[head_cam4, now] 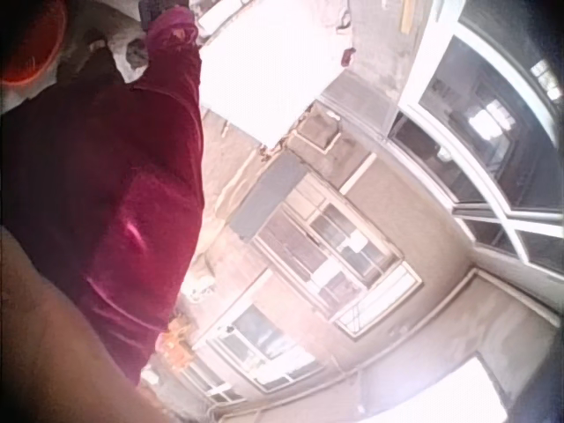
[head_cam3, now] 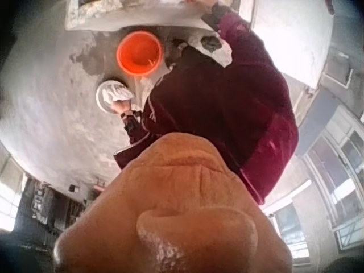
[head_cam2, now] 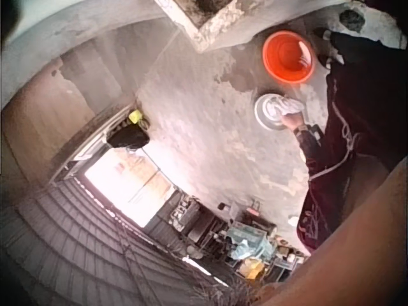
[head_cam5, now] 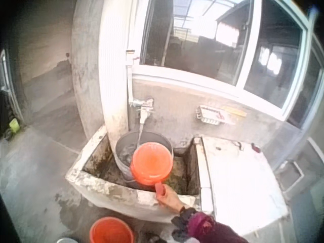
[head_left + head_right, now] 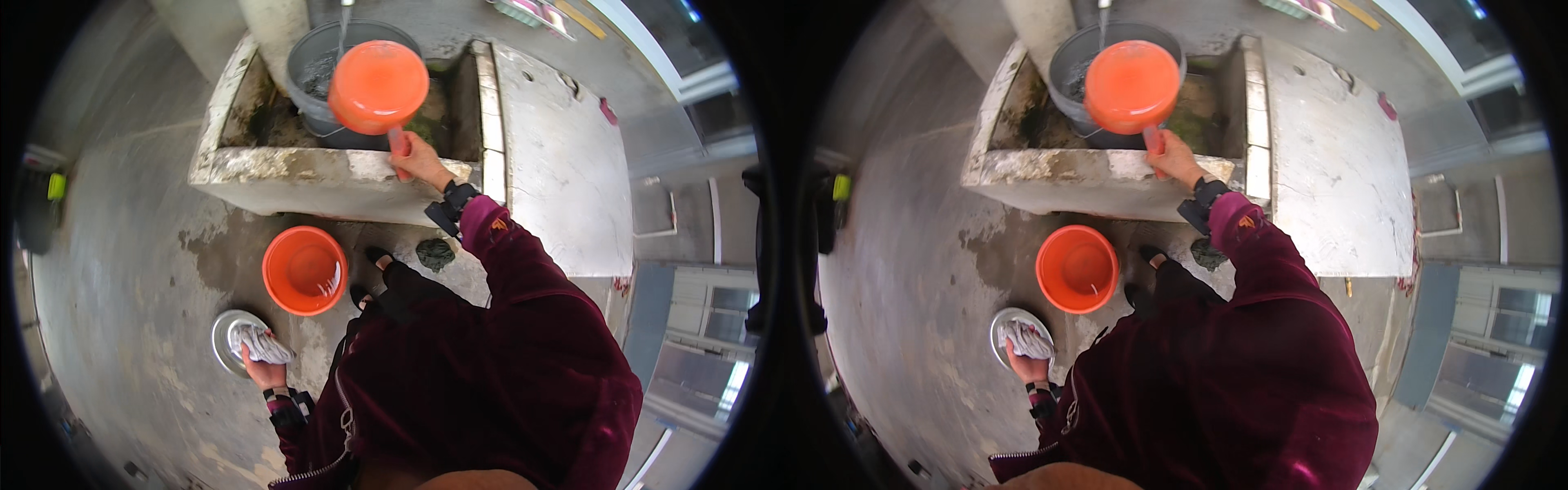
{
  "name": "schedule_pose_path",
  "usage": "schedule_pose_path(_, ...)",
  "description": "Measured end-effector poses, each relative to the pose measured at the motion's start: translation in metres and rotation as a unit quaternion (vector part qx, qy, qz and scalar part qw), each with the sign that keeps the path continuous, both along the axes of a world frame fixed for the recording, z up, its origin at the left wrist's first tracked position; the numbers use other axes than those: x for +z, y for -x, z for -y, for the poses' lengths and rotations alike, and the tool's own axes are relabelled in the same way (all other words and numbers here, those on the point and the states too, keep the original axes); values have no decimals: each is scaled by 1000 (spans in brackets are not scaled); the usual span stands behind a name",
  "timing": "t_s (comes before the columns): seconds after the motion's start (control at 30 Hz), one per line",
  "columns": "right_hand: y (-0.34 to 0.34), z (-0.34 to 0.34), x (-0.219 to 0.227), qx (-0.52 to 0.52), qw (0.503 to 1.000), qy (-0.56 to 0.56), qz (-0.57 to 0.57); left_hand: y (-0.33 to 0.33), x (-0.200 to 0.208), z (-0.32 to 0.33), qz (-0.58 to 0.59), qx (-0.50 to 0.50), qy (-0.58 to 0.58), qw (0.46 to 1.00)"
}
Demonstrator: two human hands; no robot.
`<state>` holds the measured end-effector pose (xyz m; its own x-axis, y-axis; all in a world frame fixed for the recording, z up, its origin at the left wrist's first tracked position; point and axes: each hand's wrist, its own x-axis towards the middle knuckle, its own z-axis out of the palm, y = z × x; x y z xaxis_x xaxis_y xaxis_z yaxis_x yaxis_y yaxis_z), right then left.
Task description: The person repeatedly wipes a concrete ledge and surrounding area with a cloth, periodically refilling water from a bucket using a ladle. They also wring out the cloth in a metal basin and continue wiping the same surfaces throughout the clip.
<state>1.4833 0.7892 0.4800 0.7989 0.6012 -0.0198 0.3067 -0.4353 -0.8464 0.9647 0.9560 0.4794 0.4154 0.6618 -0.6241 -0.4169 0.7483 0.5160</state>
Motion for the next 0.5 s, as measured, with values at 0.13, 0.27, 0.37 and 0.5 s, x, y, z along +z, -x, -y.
schedule_pose_path(0.13,-15,4,-18,34,997,-72,13,-2,3,5,26,22,-14,999)
schedule_pose_path(0.27,-35,22,-32,-23,996,-15,84,-3,3,7,35,38,-12,999)
schedule_pose_path(0.37,-40,29,-34,-74,996,-11,39,-3,4,8,42,13,-11,999)
schedule_pose_path(0.5,-30,34,-23,-92,992,-28,84,-2,8,12,35,35,-33,998)
